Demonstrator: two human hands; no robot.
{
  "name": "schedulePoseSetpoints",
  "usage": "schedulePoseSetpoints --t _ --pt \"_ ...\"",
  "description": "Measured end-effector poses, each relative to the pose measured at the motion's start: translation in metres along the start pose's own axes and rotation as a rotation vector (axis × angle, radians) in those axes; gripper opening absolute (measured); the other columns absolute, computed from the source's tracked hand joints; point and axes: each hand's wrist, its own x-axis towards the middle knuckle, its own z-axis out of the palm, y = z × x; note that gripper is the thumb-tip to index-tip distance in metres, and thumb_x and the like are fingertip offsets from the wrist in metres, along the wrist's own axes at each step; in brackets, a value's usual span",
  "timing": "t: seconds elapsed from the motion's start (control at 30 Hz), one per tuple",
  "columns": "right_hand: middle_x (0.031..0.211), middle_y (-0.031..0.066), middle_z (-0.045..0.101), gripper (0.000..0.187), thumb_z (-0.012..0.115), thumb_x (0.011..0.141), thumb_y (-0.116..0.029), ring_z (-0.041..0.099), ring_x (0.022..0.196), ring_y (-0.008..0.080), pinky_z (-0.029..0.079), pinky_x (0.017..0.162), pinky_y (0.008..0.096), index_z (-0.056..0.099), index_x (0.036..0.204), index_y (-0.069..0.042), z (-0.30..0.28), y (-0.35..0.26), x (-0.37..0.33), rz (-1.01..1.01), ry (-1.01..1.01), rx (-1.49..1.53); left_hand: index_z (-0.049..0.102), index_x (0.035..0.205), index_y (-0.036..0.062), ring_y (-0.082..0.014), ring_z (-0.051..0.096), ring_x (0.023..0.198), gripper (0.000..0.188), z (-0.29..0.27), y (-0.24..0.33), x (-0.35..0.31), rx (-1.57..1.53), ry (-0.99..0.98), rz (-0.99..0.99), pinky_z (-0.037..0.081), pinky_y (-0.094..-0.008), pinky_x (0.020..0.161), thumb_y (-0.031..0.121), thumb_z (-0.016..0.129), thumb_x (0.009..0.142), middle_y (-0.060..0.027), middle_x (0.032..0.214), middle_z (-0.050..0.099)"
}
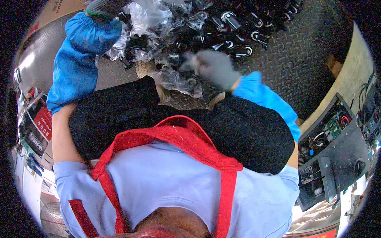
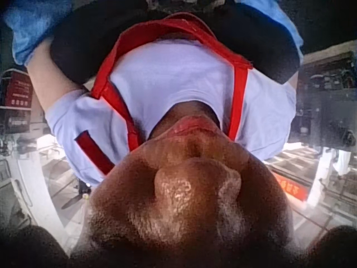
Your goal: The person sorts small black components by hand from a pile into a cardboard box.
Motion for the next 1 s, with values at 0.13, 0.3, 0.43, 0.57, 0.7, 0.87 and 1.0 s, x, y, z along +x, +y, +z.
schedulePoseSetpoints --t 0.13,0.3,0.43,0.57,0.7,0.87,1.0 --pt "0.079 0.0054 0.067 0.021 0.064 0.090 -0.018 0.062 0.073 0.0124 0.049 0.067 0.0248 0.067 0.099 0.001 -0.128 -0.064 0.021 -0.119 0.508 0.424 0.047 0.132 -0.0032 -0.0167 0.060 0.098 0.062 -0.043 0.003 -0.027 -0.126 -0.035 -0.105 0.049 -0.0301 0.087 0.013 0.072 0.077 -0.0110 0.110 0.064" --pt "0.094 0.0024 0.066 0.023 0.058 0.090 -0.010 0.058 0.083 0.0085 0.048 0.074 0.0233 0.063 0.109 0.002 -0.152 -0.048 0.060 -0.788 0.240 1.212 0.051 0.126 -0.0016 -0.0185 0.059 0.105 0.056 0.003 0.037 0.002 -0.356 -0.537 0.125 0.048 -0.0315 0.094 0.017 0.074 0.079 -0.0106 0.112 0.063" --pt "0.087 0.0022 0.063 0.023 0.061 0.090 -0.019 0.059 0.076 0.0095 0.048 0.068 0.0239 0.065 0.106 -0.003 -0.148 -0.096 0.040 -0.152 0.406 0.250 0.060 0.111 -0.0021 -0.0140 0.061 0.092 0.033 -0.006 0.024 -0.001 -0.205 -0.497 0.125 0.050 -0.0300 0.083 0.012 0.069 0.083 -0.0061 0.097 0.067" --pt "0.096 0.0111 0.065 0.044 0.067 0.086 -0.042 0.064 0.090 0.0197 0.051 0.079 0.0331 0.061 0.111 -0.006 -0.067 -0.045 -0.008 0.305 -0.269 0.122 0.061 0.110 -0.0018 -0.0141 0.061 0.091 0.033 0.024 -0.001 0.014 -0.324 -0.563 0.128 0.050 -0.0299 0.082 0.013 0.069 0.082 -0.0063 0.096 0.067" --pt "0.101 0.0211 0.059 0.052 0.068 0.081 -0.034 0.060 0.099 0.0340 0.049 0.083 0.0466 0.052 0.121 -0.006 0.055 -0.030 -0.029 0.026 -0.517 -0.383 0.061 0.109 -0.0015 -0.0143 0.062 0.090 0.032 0.005 -0.007 0.001 -0.316 -0.522 0.076 0.050 -0.0299 0.081 0.014 0.070 0.082 -0.0064 0.095 0.067" --pt "0.094 0.0186 0.059 0.042 0.066 0.078 -0.023 0.061 0.088 0.0371 0.050 0.076 0.0469 0.054 0.115 -0.008 0.110 0.016 -0.030 0.143 -0.448 -0.298 0.062 0.108 -0.0011 -0.0144 0.062 0.088 0.032 0.008 -0.029 -0.001 -0.382 -0.496 0.064 0.050 -0.0298 0.080 0.015 0.070 0.082 -0.0067 0.093 0.067" --pt "0.093 0.0184 0.064 0.026 0.064 0.082 -0.019 0.064 0.089 0.0348 0.051 0.076 0.0420 0.064 0.102 -0.003 0.055 -0.001 -0.020 0.164 -0.231 0.090 0.063 0.108 -0.0008 -0.0146 0.062 0.087 0.032 0.004 -0.030 0.003 -0.404 -0.445 0.077 0.050 -0.0297 0.080 0.015 0.071 0.082 -0.0068 0.092 0.067"
